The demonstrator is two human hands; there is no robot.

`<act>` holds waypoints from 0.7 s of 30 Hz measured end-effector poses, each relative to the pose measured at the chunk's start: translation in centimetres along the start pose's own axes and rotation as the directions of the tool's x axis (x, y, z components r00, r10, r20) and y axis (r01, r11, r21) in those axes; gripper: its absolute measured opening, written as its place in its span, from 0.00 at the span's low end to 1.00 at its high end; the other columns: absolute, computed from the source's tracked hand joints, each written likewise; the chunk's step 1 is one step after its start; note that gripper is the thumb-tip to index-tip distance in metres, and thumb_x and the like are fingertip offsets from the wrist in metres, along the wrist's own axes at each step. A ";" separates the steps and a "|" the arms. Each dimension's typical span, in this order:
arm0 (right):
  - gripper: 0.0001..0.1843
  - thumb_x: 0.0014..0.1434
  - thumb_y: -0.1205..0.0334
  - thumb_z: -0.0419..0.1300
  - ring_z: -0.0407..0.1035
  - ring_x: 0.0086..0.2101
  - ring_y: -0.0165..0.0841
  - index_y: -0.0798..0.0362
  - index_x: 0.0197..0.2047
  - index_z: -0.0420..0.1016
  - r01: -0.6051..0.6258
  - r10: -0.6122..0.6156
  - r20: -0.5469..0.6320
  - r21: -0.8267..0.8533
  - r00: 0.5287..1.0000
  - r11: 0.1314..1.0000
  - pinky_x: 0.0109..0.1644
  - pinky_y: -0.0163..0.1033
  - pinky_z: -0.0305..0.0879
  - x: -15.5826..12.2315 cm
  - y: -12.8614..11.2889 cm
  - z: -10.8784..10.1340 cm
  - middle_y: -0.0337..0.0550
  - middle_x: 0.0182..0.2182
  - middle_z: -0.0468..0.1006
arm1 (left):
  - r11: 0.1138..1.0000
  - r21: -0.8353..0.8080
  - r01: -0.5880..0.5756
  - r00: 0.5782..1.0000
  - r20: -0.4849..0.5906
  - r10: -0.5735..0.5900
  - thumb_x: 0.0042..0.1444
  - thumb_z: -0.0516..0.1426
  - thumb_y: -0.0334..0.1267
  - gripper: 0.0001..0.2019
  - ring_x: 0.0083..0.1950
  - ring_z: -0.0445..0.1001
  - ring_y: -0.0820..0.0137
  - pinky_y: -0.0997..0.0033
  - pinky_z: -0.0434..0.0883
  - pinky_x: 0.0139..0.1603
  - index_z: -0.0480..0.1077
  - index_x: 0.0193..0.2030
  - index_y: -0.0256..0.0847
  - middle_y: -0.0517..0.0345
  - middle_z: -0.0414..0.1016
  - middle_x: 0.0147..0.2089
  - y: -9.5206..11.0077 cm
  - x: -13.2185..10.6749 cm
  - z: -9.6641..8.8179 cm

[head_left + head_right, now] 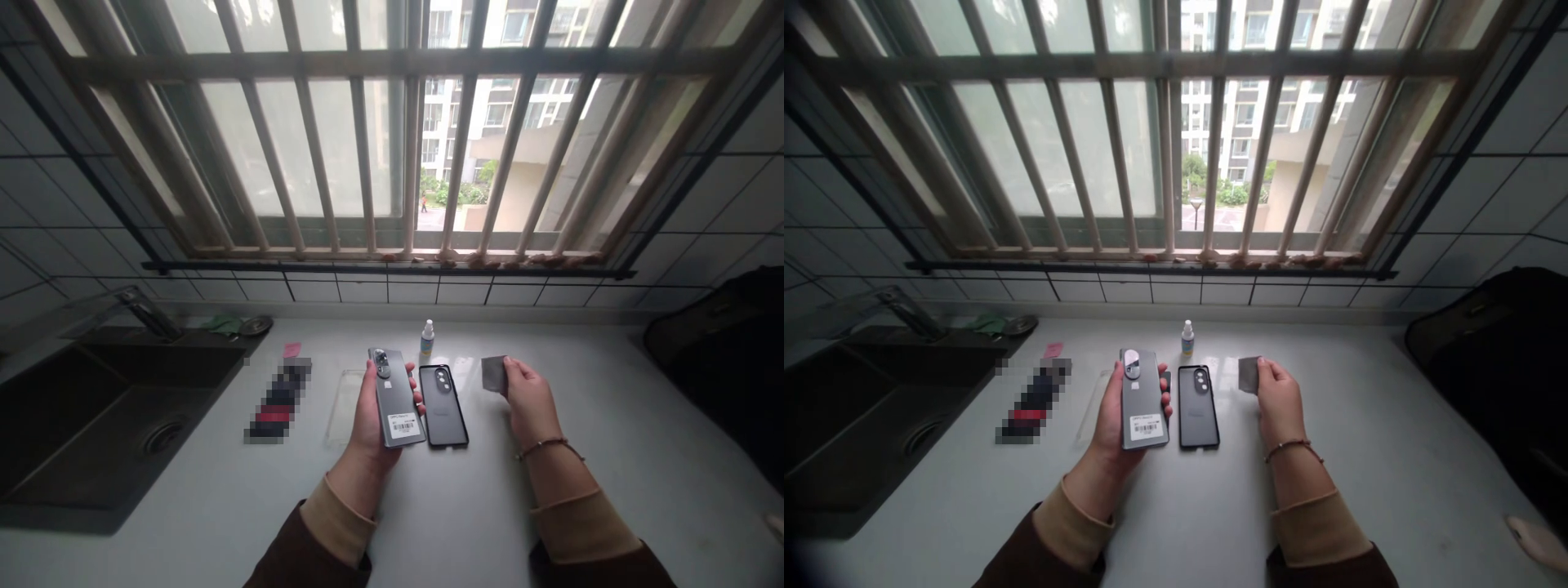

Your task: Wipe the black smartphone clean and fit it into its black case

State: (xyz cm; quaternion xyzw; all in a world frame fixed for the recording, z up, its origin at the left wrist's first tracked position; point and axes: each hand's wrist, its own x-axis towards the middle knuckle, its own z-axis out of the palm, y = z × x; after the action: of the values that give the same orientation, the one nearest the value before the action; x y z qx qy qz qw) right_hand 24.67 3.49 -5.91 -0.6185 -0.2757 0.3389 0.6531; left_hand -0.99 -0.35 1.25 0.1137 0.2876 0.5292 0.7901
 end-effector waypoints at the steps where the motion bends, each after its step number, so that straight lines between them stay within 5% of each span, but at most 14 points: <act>1: 0.28 0.52 0.39 0.68 0.77 0.34 0.38 0.56 0.42 0.84 -0.023 0.023 0.003 -0.005 1.000 1.000 0.35 0.37 0.75 0.4 0.3 0.2 0.45 0.34 0.85 | 1.000 0.001 0.010 1.000 -0.008 -0.010 0.70 0.52 0.64 0.34 0.31 0.78 0.67 0.66 0.80 0.31 0.76 0.58 0.30 0.48 0.78 0.37 -0.1 0.1 0.0; 11: 0.20 0.64 0.50 0.65 0.76 0.31 0.35 0.59 0.48 0.83 -0.142 0.155 0.139 -0.099 0.978 0.985 0.29 0.34 0.72 4.5 0.3 5.9 0.46 0.33 0.84 | 0.998 0.058 -0.005 1.000 -0.028 0.006 0.69 0.52 0.66 0.36 0.29 0.79 0.66 0.67 0.79 0.30 0.76 0.55 0.28 0.48 0.79 0.35 -0.8 0.5 -0.2; 17: 0.20 0.73 0.53 0.64 0.78 0.50 0.41 0.53 0.62 0.75 -0.217 0.258 0.274 -0.171 0.926 0.961 0.53 0.51 0.79 5.8 0.1 8.8 0.50 0.57 0.78 | 0.998 0.059 0.014 0.999 -0.034 -0.012 0.69 0.51 0.66 0.36 0.29 0.78 0.68 0.69 0.78 0.29 0.76 0.55 0.28 0.49 0.78 0.34 -1.0 0.9 -0.3; 21: 0.21 0.72 0.54 0.65 0.77 0.53 0.43 0.53 0.63 0.74 -0.202 0.288 0.274 -0.302 0.918 0.932 0.56 0.54 0.78 6.2 0.2 8.3 0.50 0.60 0.77 | 0.997 0.074 0.016 0.999 -0.046 -0.013 0.69 0.51 0.66 0.36 0.29 0.77 0.68 0.68 0.78 0.29 0.76 0.55 0.29 0.49 0.78 0.35 -1.0 1.0 -0.5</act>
State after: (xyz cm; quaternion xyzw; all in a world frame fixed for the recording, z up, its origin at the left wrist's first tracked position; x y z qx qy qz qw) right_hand 22.01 13.48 -5.83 -0.6692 -0.3389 0.4720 0.4632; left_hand -0.25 0.04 0.03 0.1289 0.3257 0.5149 0.7824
